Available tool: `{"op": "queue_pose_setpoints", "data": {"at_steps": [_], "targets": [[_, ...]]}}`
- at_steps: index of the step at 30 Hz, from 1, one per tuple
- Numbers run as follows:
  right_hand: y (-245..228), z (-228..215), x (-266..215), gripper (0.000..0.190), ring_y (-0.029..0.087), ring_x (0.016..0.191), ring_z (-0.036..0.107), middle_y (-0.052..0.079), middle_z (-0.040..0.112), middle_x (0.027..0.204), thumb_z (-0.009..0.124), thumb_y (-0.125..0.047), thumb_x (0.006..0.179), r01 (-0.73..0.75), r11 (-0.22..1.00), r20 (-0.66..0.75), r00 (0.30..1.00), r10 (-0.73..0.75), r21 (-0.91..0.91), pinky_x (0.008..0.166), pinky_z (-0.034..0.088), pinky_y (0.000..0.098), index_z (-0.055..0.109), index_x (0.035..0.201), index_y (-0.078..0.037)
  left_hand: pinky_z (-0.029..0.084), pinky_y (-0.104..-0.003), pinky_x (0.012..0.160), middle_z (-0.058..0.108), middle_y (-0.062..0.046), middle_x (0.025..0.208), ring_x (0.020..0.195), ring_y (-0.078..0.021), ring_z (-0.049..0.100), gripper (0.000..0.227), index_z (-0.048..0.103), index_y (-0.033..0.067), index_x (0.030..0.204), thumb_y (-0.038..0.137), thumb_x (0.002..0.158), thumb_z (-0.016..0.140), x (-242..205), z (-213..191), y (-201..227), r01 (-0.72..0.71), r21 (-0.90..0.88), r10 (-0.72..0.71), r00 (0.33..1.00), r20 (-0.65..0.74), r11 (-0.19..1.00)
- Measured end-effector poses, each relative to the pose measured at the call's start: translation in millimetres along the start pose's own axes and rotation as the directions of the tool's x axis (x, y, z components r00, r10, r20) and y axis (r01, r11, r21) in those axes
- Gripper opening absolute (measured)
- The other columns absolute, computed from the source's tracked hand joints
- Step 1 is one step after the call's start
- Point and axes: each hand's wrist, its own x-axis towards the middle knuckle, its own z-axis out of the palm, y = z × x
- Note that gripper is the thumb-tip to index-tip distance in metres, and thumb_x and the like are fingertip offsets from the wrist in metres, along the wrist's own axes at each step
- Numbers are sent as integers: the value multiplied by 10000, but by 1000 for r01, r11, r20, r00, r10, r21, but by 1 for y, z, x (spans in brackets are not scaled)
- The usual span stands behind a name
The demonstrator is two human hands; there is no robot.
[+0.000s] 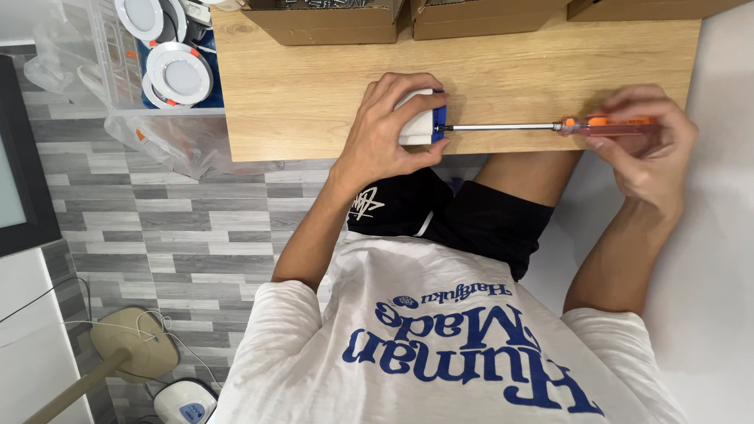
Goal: The person uses a screwdriver to tighten screws on a white electrical box with a blue cover. They repeatedly assemble and disassemble the components, placing the blue cover into a cardboard box and retrieving a white box from a nearby container.
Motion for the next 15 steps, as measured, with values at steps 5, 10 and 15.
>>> {"op": "queue_pose_setpoints", "data": {"at_steps": [5, 10, 15], "targets": [[-31, 14, 4, 310, 351, 703, 674, 364, 683, 1043, 545, -107, 1283, -260, 953, 25, 963, 267, -157, 553, 506, 326, 594, 1324, 196, 507, -479, 1012, 657, -71, 1356, 1168, -322, 648, 465, 706, 108, 1295, 245, 902, 915, 1, 0, 1, -5, 9, 5, 1000, -4, 1000], [-18, 10, 1, 147, 315, 783, 663, 292, 683, 1089, 669, 2, 1258, -241, 955, -59, 971, 234, -176, 642, 533, 332, 635, 1282, 143, 507, -476, 995, 655, -74, 1352, 1162, -323, 645, 458, 708, 109, 1300, 253, 912, 904, 1, 0, 1, -1, 7, 1, 1000, -3, 1000], [17, -12, -10, 336, 328, 1126, 741, 226, 668, 1295, 804, -48, 1080, -181, 983, -75, 981, 180, -9, 847, 715, 400, 595, 1329, 36, 503, -460, 991, 658, -68, 1353, 1170, -309, 649, 470, 709, 112, 1296, 258, 902, 919, 0, 0, 1, 1, 11, -1, 1000, -4, 1000]]}}
